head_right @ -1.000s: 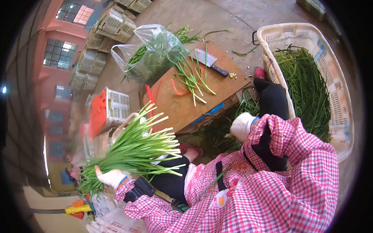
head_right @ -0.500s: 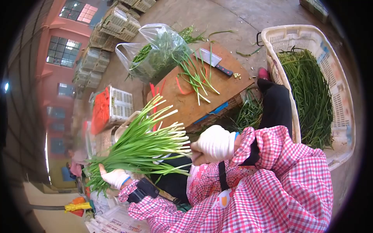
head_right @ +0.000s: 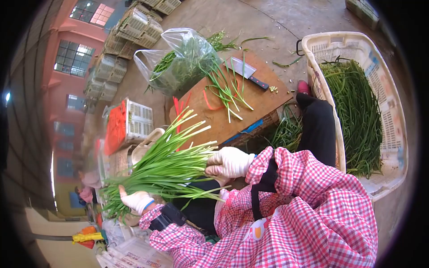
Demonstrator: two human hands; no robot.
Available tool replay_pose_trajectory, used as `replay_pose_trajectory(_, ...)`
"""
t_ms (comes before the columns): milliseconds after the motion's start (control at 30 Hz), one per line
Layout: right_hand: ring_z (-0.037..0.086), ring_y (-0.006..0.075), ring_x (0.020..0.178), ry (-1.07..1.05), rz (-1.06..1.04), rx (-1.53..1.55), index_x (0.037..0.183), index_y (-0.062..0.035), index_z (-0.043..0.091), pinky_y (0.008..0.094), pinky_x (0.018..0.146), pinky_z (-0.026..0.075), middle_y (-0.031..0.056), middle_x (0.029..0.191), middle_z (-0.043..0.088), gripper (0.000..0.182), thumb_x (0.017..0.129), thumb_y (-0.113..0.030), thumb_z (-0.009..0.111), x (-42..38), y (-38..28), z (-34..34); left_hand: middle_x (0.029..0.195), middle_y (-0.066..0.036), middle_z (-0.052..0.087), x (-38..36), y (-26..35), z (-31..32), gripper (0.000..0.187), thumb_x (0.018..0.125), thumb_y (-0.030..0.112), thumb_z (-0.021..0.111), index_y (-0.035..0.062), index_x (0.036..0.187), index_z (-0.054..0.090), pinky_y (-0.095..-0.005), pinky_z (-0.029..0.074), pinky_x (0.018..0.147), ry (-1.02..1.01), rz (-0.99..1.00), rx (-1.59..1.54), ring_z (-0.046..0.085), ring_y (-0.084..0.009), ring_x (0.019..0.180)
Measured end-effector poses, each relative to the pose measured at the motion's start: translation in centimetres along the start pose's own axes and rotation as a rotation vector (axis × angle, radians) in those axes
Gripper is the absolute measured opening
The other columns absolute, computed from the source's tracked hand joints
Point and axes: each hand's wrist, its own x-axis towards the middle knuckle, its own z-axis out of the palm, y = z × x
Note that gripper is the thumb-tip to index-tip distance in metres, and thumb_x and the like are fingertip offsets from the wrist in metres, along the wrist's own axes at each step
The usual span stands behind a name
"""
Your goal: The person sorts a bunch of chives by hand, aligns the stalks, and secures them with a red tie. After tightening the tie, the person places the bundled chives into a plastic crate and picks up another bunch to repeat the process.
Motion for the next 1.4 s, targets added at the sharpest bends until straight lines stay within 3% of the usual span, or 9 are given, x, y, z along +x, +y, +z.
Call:
replay_pose_trajectory(367, 0.051, 0.0087, 0.057, 0.346, 0.458, 0.724, 0.091, -0.0033, 0.064, 0.0255, 0.049, 0.040, -0.0014, 0.067, 0.056, 0.029, 0.087, -0.031, 0.057, -1.8, 2.9, -2.2, 0.109, -0.013, 0.061, 2.2, -1.5, -2.0, 0.038, 0.078, 0.028, 0.065, 0.0006, 0.104, 0.059, -0.0395, 0.039, 0.092, 0.162, -0.032, 0.048, 0.055, -0.0283, 0.097)
replay_pose_trajectory(467, 0.054, 0.0100, 0.059, -0.038, 0.398, 0.398, 0.087, -0.0048, 0.066, 0.0277, 0.055, 0.044, 0.0021, 0.065, 0.058, 0.026, 0.085, -0.030, 0.060, -4.2, 0.1, -2.3, 0.110, -0.015, 0.060, 2.7, -2.0, -2.6, 0.035, 0.081, 0.024, 0.062, 0.0018, 0.107, 0.058, -0.0385, 0.039, 0.092, 0.209, 0.013, 0.144, 0.055, -0.0279, 0.095)
replay_pose_trajectory(567, 0.065, 0.0141, 0.071, 0.018, 0.028, 0.128, 0.106, -0.0084, 0.063, 0.0308, 0.067, 0.051, 0.0093, 0.076, 0.066, 0.026, 0.087, -0.025, 0.057, -4.5, 0.1, 0.8, 0.111, -0.016, 0.059, 2.4, -1.9, -2.1, 0.034, 0.084, 0.012, 0.057, 0.0088, 0.117, 0.055, -0.0381, 0.042, 0.089, 0.211, -0.045, 0.136, 0.055, -0.0279, 0.094)
replay_pose_trajectory(733, 0.064, 0.0250, 0.065, 0.181, 0.145, -0.209, 0.113, -0.0160, 0.060, 0.0349, 0.061, 0.052, 0.0110, 0.074, 0.064, 0.027, 0.086, -0.020, 0.056, -2.5, 0.9, 2.9, 0.112, -0.017, 0.058, 2.1, -3.1, -2.9, 0.044, 0.085, -0.001, 0.050, 0.0186, 0.125, 0.052, -0.0371, 0.045, 0.082, 0.194, 0.048, 0.323, 0.055, -0.0276, 0.091)
replay_pose_trajectory(800, 0.063, 0.0309, 0.063, 0.203, 0.120, -0.340, 0.115, -0.0176, 0.059, 0.0384, 0.059, 0.051, 0.0148, 0.072, 0.063, 0.032, 0.083, -0.021, 0.058, -2.0, 1.9, 3.6, 0.104, -0.010, 0.064, 1.9, -3.6, -3.3, 0.037, 0.067, 0.025, 0.073, 0.0023, 0.095, 0.063, -0.0349, 0.044, 0.084, 0.229, 0.027, 0.181, 0.056, -0.0253, 0.088)
replay_pose_trajectory(967, 0.065, 0.0297, 0.076, 0.438, 0.011, -0.484, 0.114, -0.0184, 0.059, 0.0346, 0.069, 0.053, 0.0129, 0.092, 0.065, 0.034, 0.080, -0.020, 0.063, -1.0, 2.4, 4.3, 0.102, -0.010, 0.064, -0.7, -3.5, -2.1, 0.039, 0.066, 0.025, 0.074, 0.0022, 0.095, 0.063, -0.0359, 0.044, 0.085, 0.270, -0.001, 0.107, 0.057, -0.0262, 0.089)
replay_pose_trajectory(1067, 0.063, 0.0320, 0.075, 0.368, 0.041, -0.523, 0.113, -0.0177, 0.056, 0.0376, 0.067, 0.052, 0.0142, 0.093, 0.063, 0.036, 0.078, -0.023, 0.064, -0.6, 2.7, 4.3, 0.115, -0.017, 0.056, -2.4, -2.5, -0.8, 0.044, 0.084, -0.003, 0.050, 0.0150, 0.125, 0.053, -0.0347, 0.047, 0.082, 0.250, -0.073, 0.117, 0.057, -0.0259, 0.091)
replay_pose_trajectory(1333, 0.062, 0.0312, 0.075, 0.217, -0.018, -0.672, 0.092, -0.0158, 0.054, 0.0410, 0.061, 0.050, 0.0107, 0.083, 0.059, 0.017, 0.080, -0.027, 0.050, -0.3, 2.4, 3.8, 0.107, -0.011, 0.062, -0.6, -3.8, -2.9, 0.042, 0.065, 0.025, 0.075, 0.0017, 0.097, 0.062, -0.0365, 0.042, 0.088, 0.222, -0.084, 0.046, 0.055, -0.0270, 0.091)
replay_pose_trajectory(1400, 0.062, 0.0303, 0.077, 0.185, -0.033, -0.720, 0.092, -0.0167, 0.054, 0.0397, 0.061, 0.050, 0.0092, 0.081, 0.059, 0.018, 0.079, -0.029, 0.050, 0.0, 2.5, 3.9, 0.115, -0.016, 0.059, -1.6, -3.3, -1.6, 0.030, 0.085, 0.022, 0.059, 0.0040, 0.108, 0.061, -0.0341, 0.043, 0.089, 0.295, -0.151, 0.037, 0.055, -0.0269, 0.098)
